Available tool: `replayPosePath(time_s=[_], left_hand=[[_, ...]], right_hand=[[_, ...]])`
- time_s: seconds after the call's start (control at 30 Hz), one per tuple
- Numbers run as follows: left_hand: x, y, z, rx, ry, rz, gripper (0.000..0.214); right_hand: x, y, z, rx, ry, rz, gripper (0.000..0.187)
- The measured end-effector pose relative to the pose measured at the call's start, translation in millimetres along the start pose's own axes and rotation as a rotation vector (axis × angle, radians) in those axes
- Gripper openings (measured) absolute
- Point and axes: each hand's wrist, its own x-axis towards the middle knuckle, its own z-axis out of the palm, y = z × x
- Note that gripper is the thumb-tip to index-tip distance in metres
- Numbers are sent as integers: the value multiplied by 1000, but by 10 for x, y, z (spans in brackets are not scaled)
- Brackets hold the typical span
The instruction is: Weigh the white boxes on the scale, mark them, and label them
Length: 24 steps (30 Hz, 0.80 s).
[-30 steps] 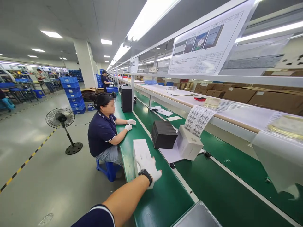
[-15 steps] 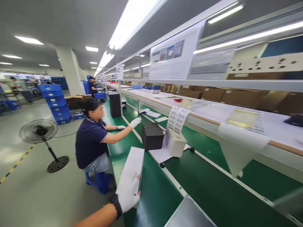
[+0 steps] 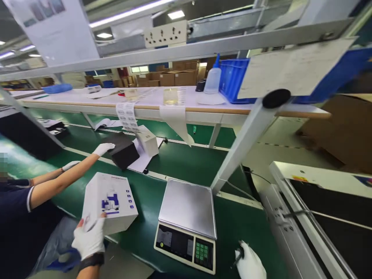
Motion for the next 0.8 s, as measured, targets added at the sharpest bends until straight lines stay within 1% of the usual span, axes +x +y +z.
replayPosePath(time_s=[0.03, 0.07, 0.1, 0.13, 0.2, 0.3, 0.33, 0.37, 0.4, 0.47, 0.5, 0.57, 0.6, 0.63, 0.67, 0.7, 0.73, 0.8], left_hand=[[12, 38, -86, -48, -15, -59, 99], [-2, 85, -168, -82, -32, -71, 98], [-44, 143, -242, -116, -58, -31, 98], [-114, 216, -304, -137, -98, 58, 99], [-329, 405, -376, -147, -188, 294, 98], [-809, 761, -338, -58, -330, 716, 88], [-996, 882, -298, -17, -380, 823, 86], [-1187, 998, -251, 19, -425, 888, 86], [-1370, 1101, -204, 43, -464, 907, 87], [-1669, 1256, -121, 31, -529, 878, 96], [-1763, 1298, -81, -14, -584, 853, 101], [-1811, 1291, 17, -175, -768, 752, 102], [-1768, 1236, 87, -259, -873, 665, 96], [-1689, 1146, 176, -317, -956, 563, 87], [-1588, 1021, 283, -332, -1001, 463, 78], [-1477, 865, 401, -301, -1006, 378, 70], [-1370, 683, 520, -221, -982, 322, 64], [-1207, 278, 721, -8, -913, 243, 56]], right_hand=[[-14, 42, 43, -13, -7, -17, 24], [-14, 64, 85, -25, -8, -40, 29], [-8, 72, 121, -37, -3, -56, 33], [0, 70, 148, -47, 4, -62, 35], [11, 53, 176, -64, 10, -55, 36], [12, 22, 170, -76, -26, -23, 36], [10, 9, 162, -77, -43, -13, 36], [6, -7, 153, -76, -57, -5, 36], [0, -24, 145, -73, -65, 1, 36], [-19, -60, 134, -49, -66, 15, 37], [-32, -73, 132, -32, -66, 25, 37], [-65, -81, 136, -2, -76, 50, 38], [-83, -75, 140, 9, -84, 61, 38], [-102, -65, 145, 17, -91, 68, 38], [-120, -52, 149, 24, -97, 73, 38], [-135, -40, 153, 34, -101, 77, 39], [-146, -29, 155, 46, -102, 80, 39], [-154, -19, 155, 70, -100, 91, 41]])
